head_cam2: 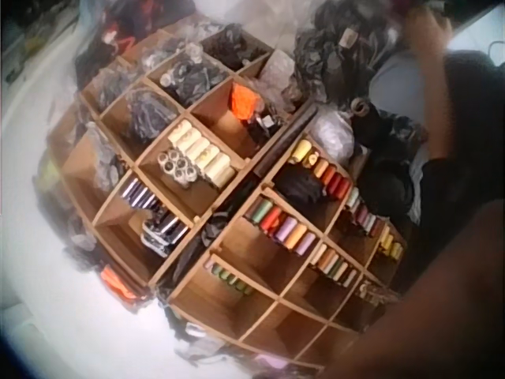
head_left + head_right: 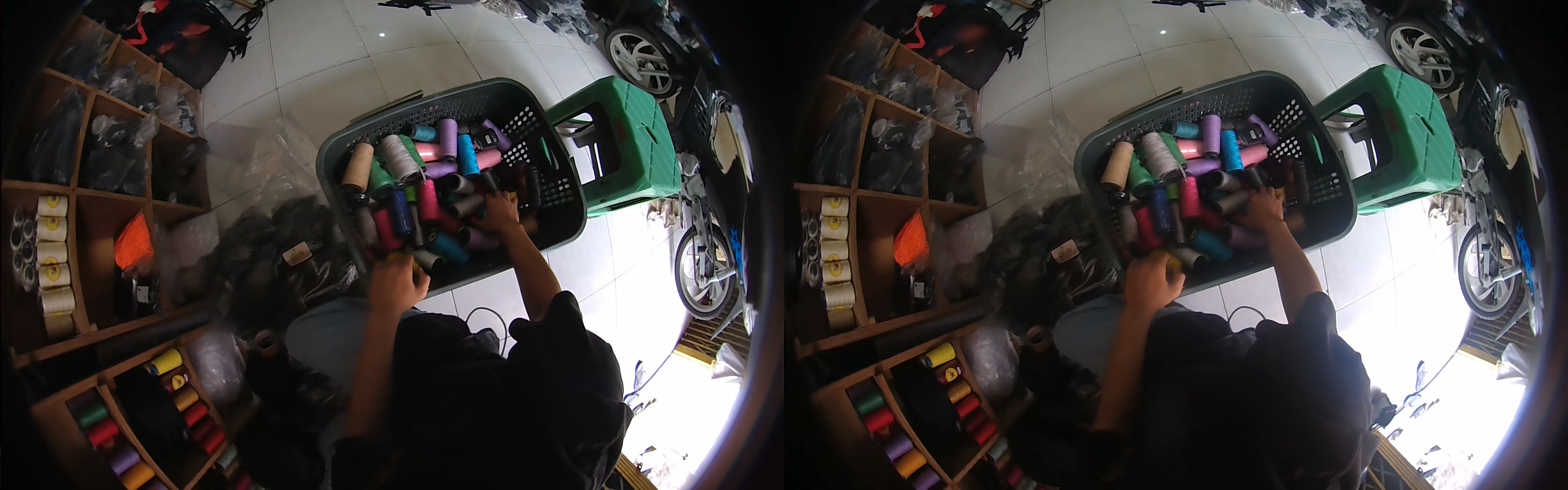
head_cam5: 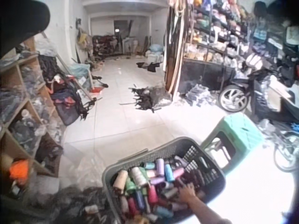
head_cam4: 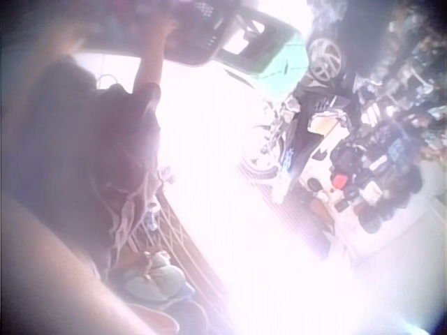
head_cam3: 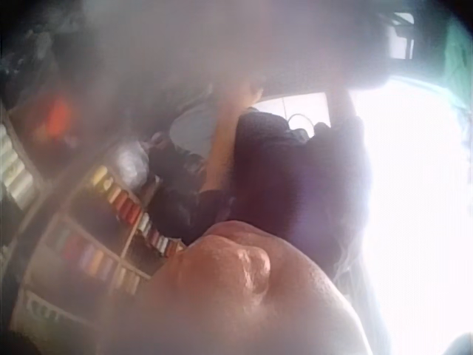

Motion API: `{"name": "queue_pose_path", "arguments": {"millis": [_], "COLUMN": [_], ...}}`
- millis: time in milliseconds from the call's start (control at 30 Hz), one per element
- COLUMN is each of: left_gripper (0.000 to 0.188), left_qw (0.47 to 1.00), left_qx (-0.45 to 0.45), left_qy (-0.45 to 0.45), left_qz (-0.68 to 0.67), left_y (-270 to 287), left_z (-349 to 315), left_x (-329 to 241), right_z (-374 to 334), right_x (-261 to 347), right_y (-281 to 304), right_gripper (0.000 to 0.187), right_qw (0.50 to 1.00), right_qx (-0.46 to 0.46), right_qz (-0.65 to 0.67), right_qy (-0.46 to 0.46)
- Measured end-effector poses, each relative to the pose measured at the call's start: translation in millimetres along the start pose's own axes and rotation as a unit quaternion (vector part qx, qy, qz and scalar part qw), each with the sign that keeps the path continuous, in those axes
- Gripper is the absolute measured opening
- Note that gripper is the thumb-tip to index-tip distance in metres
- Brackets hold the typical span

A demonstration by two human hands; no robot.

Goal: The person sits on the floor and sorts colorful thread spools from a green basket, placing them onto wooden shelves by color. The person repeatedly picks up spools, arranges them, and returns them to the shelf.

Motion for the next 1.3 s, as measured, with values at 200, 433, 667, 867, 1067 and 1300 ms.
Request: {"name": "queue_pose_path", "arguments": {"millis": [200,433,667,867,1067,1300], "left_gripper": [0.028,0.037,0.020,0.017,0.017,0.016], "left_qw": [0.999,0.961,0.966,0.965,0.969,0.981], "left_qx": [0.038,-0.058,-0.069,-0.110,-0.122,-0.108], "left_qy": [-0.009,-0.268,-0.244,-0.235,-0.215,-0.159], "left_qz": [-0.028,0.023,-0.042,-0.035,-0.026,-0.004], "left_y": [-4.9,35.6,48.5,39.4,38.0,42.2], "left_z": [5.0,6.3,-5.3,-10.1,-14.3,-17.4], "left_x": [4.8,50.1,52.5,48.7,37.1,32.3], "right_z": [3.7,39.3,39.3,31.8,21.3,-13.2], "right_x": [-4.3,-36.9,21.4,39.7,40.7,60.1], "right_y": [0.4,-8.1,33.2,11.9,8.6,41.5], "right_gripper": [0.086,0.059,0.039,0.045,0.040,0.034], "right_qw": [0.999,0.998,0.977,0.957,0.961,0.944], "right_qx": [-0.028,-0.048,-0.129,-0.126,-0.108,-0.099], "right_qz": [0.011,-0.003,-0.014,0.018,0.007,-0.054], "right_qy": [0.015,0.037,0.166,0.260,0.254,0.310]}}
Point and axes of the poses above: each hand's wrist, its own z-axis towards the middle knuckle, its own y-axis out of the back of the hand, x = y × z, the point moved 4 cm from there along z, towards the middle knuckle, and after that the axes turned 8 degrees about y, right-handed, at the moved point
